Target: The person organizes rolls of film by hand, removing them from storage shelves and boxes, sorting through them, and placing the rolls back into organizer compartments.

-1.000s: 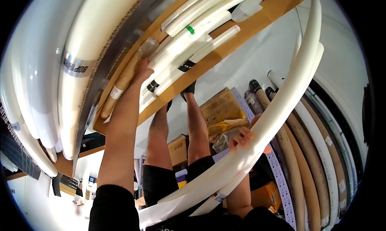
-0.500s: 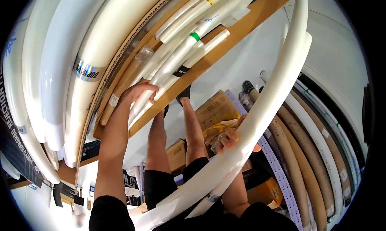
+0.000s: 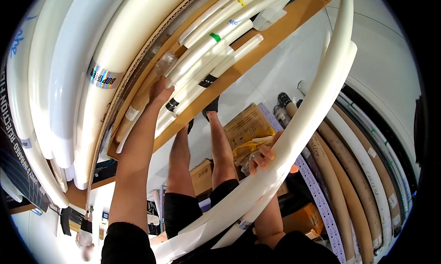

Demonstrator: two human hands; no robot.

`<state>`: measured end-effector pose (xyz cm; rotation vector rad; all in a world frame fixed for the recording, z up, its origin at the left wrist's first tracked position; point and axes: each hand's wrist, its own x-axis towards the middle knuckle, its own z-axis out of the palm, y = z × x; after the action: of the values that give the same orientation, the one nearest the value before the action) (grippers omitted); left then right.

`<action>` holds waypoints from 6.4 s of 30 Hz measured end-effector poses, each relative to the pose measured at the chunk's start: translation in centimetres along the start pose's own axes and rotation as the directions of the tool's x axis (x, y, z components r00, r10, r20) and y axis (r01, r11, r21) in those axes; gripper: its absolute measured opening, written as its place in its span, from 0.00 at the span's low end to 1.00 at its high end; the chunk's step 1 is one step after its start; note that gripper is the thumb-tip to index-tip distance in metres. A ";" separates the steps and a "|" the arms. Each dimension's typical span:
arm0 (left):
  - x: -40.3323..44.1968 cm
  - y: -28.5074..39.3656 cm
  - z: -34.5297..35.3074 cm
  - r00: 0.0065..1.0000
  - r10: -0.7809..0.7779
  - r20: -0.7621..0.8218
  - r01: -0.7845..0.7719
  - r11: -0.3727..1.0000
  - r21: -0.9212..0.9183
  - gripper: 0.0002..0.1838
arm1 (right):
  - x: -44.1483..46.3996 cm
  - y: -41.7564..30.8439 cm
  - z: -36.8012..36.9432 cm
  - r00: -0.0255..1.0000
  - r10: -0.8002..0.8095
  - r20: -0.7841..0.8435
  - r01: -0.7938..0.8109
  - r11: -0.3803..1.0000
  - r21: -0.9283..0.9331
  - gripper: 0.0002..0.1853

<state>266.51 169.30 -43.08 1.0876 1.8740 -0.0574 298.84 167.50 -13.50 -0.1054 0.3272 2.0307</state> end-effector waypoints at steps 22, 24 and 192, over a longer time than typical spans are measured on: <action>-5.3 0.0 -1.1 0.829 0.185 -0.528 0.005 0.941 0.337 0.21 | 0.5 -1.6 0.0 0.999 -0.032 -0.035 0.031 0.999 -0.021 0.31; -6.4 -0.1 -2.2 0.871 0.159 -0.465 0.044 0.917 0.396 0.21 | 0.7 -1.7 0.2 0.999 -0.028 -0.035 0.027 0.999 -0.018 0.31; -37.7 6.0 -37.3 0.357 0.880 -0.314 -0.933 0.352 -0.074 0.15 | -3.7 14.7 19.0 0.826 -0.426 -0.370 0.037 0.694 -0.719 0.45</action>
<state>251.11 165.06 7.83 1.8850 1.1080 0.9844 288.85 163.23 8.23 -1.1299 -0.1461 1.7221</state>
